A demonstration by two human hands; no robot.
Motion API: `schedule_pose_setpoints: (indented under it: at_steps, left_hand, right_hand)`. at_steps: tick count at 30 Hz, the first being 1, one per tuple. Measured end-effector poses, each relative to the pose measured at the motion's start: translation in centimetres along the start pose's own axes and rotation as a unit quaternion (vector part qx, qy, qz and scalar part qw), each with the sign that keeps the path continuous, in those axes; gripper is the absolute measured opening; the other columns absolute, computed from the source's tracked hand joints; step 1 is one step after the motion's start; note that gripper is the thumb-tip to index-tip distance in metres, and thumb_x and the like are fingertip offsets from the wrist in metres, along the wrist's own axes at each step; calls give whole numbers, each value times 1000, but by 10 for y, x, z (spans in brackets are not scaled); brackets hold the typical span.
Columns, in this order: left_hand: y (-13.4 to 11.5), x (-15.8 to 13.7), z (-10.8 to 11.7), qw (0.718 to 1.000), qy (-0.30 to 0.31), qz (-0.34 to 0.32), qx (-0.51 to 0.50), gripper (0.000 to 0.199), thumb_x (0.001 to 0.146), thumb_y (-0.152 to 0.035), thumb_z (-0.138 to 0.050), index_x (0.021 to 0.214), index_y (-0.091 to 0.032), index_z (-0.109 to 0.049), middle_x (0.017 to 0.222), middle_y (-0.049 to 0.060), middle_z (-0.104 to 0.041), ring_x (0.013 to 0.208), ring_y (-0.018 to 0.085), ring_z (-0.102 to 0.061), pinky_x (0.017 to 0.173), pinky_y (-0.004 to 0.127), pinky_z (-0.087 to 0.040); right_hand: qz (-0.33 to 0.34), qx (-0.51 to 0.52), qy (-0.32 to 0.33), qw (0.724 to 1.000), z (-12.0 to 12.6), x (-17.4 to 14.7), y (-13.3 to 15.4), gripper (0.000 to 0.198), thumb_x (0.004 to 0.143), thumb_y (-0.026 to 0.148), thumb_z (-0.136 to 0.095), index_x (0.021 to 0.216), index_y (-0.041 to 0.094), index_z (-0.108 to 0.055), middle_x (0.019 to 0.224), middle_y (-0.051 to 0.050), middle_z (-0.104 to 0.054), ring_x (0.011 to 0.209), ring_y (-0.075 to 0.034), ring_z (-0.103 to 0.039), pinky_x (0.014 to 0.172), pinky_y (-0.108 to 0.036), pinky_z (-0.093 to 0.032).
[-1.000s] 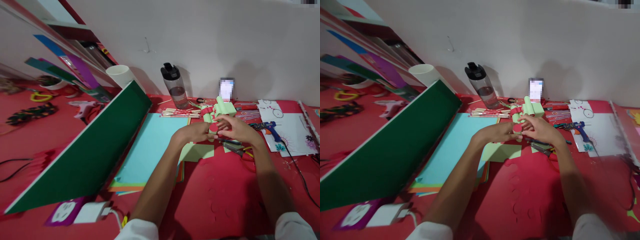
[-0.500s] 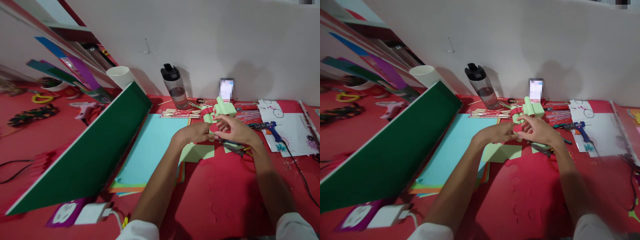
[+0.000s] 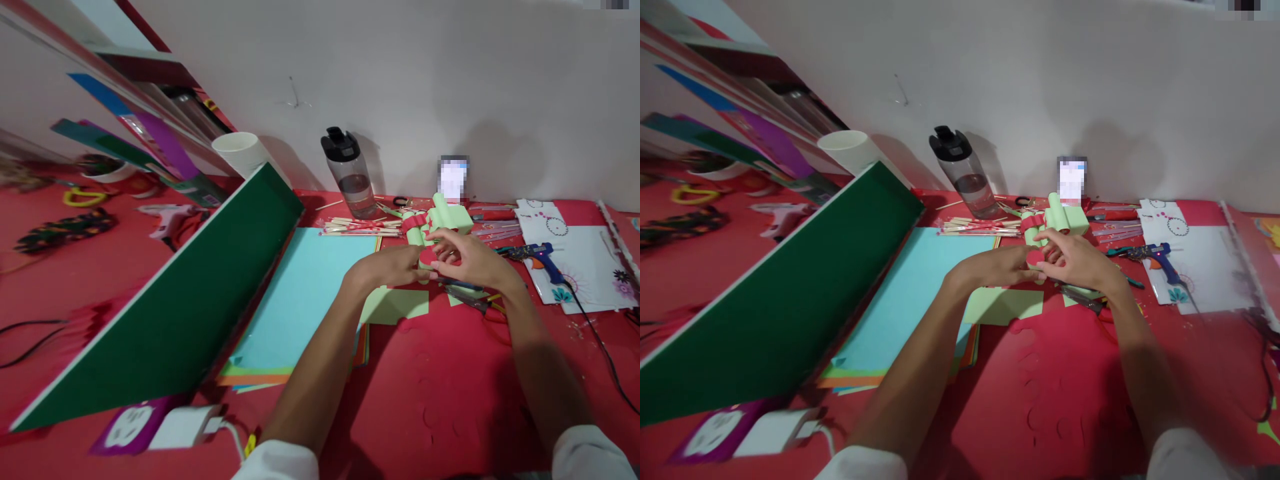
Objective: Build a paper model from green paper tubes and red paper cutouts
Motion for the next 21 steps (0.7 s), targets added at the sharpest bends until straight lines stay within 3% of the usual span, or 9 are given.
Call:
schedule_pose_setpoints:
  at_steps: [7,15,21]
  left_hand:
    - [2,1,-1,1000,-1,7,8,45,93,-65,-57,86,-20,-56,70,2,-59,59,18,-52,54,31,-32]
    - [1,1,-1,999,10,-27,-29,42,93,-63,-56,91,-21,-58,84,5,-68,70,20,-59,61,31,-36]
    - [2,2,-2,1000,-2,1,16,36,94,-55,-57,91,-19,-58,75,4,-64,62,19,-55,55,31,-33]
  right_hand:
    - [0,-3,28,1000,5,-3,1,54,87,29,-78,139,30,-62,108,-5,-75,93,-20,-74,82,-35,-62]
    - [-13,-4,9,1000,-1,1,5,36,95,35,-68,130,27,-65,103,-7,-75,87,-20,-72,77,-34,-60]
    - [-22,-25,36,999,1,-1,5,52,90,36,-75,139,30,-60,110,-7,-75,80,-19,-72,73,-33,-58]
Point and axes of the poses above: each hand's wrist, its own x-axis towards the middle knuckle, its own z-axis out of the back of the hand, y = z × x, the point moved 1 cm from there along x, towards the middle knuckle
